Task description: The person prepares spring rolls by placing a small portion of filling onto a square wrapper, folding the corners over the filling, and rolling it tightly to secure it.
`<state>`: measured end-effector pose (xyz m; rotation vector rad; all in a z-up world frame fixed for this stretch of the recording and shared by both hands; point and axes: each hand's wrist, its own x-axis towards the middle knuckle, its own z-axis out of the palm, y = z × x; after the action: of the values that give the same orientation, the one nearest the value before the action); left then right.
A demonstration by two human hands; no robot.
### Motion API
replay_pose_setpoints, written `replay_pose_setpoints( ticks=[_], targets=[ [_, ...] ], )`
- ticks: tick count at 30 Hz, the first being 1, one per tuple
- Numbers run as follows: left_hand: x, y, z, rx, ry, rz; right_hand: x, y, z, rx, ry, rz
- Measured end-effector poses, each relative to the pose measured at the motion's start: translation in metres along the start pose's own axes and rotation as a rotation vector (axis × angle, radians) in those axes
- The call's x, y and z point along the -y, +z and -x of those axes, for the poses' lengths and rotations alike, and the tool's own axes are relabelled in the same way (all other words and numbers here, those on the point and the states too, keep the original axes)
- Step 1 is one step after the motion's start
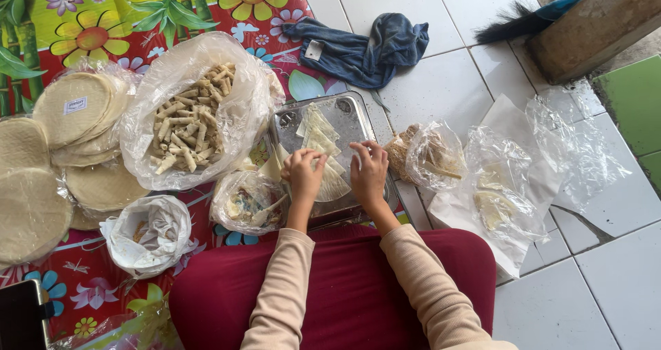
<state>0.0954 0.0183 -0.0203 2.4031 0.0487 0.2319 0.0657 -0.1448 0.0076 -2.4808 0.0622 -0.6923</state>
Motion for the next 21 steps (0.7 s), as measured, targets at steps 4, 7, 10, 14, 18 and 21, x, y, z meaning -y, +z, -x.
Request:
replay_pose_setpoints(
  ticks=[4,7,10,14,18,21],
  targets=[
    [0.017,-0.014,-0.013,-0.044,-0.159,0.525,0.013,0.002,0.01,0.111,-0.163,0.007],
    [0.014,-0.039,-0.015,0.092,-0.452,1.124,0.029,-0.007,0.017,0.165,-0.31,0.05],
    [0.005,-0.083,-0.013,0.198,-0.671,1.434,0.038,-0.024,0.016,0.17,-0.316,0.021],
    [0.014,-0.144,-0.029,0.123,-0.67,1.755,0.012,-0.059,-0.005,0.197,-0.129,-0.013],
    [0.064,-0.201,-0.06,-0.223,-0.439,1.48,-0.044,-0.115,-0.011,0.063,-0.033,-0.169],
    [0.085,-0.209,-0.074,-0.341,-0.382,1.113,-0.085,-0.153,-0.001,0.034,0.188,0.086]
  ],
)
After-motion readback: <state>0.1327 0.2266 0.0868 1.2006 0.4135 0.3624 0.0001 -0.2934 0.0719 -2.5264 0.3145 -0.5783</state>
